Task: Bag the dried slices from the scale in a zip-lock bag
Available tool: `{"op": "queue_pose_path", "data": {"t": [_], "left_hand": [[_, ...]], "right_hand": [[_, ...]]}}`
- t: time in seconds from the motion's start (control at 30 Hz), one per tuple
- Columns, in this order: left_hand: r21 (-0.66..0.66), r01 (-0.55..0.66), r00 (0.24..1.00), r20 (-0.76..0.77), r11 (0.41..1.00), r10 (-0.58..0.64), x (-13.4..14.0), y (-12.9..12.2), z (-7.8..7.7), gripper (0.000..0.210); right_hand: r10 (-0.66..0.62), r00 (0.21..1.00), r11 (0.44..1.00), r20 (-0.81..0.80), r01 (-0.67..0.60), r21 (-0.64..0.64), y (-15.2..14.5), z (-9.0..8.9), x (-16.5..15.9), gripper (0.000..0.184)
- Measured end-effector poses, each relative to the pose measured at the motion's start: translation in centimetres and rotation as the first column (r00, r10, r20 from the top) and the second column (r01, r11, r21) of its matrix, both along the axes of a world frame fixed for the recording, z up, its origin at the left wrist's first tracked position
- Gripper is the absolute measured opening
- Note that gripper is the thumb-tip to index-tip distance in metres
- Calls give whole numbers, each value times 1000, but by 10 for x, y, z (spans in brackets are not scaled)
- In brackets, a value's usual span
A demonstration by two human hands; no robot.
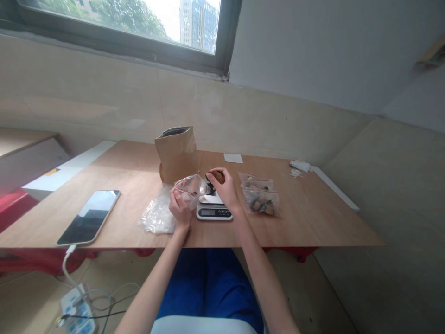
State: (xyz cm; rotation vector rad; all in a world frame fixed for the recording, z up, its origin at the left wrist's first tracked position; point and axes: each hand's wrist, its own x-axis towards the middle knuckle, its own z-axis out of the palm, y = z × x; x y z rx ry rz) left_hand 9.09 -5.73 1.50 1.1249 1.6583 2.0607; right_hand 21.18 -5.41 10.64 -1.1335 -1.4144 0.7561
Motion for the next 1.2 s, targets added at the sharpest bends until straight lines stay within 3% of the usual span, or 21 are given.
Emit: {"op": "queue_pose_path", "data": {"t": [0.13,0.27,0.47,0.57,0.7,0.8,0.93,1.2], "left_hand": [[-3,7,1000,2,1000,-7,0,-1,0,38],[1,30,999,16,1000,-30,-1,-3,2,37],[3,28,999,44,1000,-28,0,-2,4,36],[-17,-6,995,104,1000,7,0,-1,5,37],[-73,-82,984,153,994,93,-2,1,5,37],[-97,-102,979,165,990,117,-3,3,4,37],[-98,-125,974,178,987,141,-4,4,5,38],[-118,-123,970,196,985,145,-2,0,12,40]], "right_hand": [[80,978,997,194,-80,-11,-3,13,-14,28],[88,908,996,409,-95,-3,-3,10,-27,32],[116,870,986,479,-160,52,5,-3,-42,28],[5,925,977,380,-86,197,10,-8,-37,15],[-209,924,955,319,123,269,18,-24,-10,21],[-154,873,981,462,77,180,21,-44,10,34],[-9,738,995,675,-58,76,24,-62,17,53],[-6,598,998,802,-52,46,41,-69,9,50]]}}
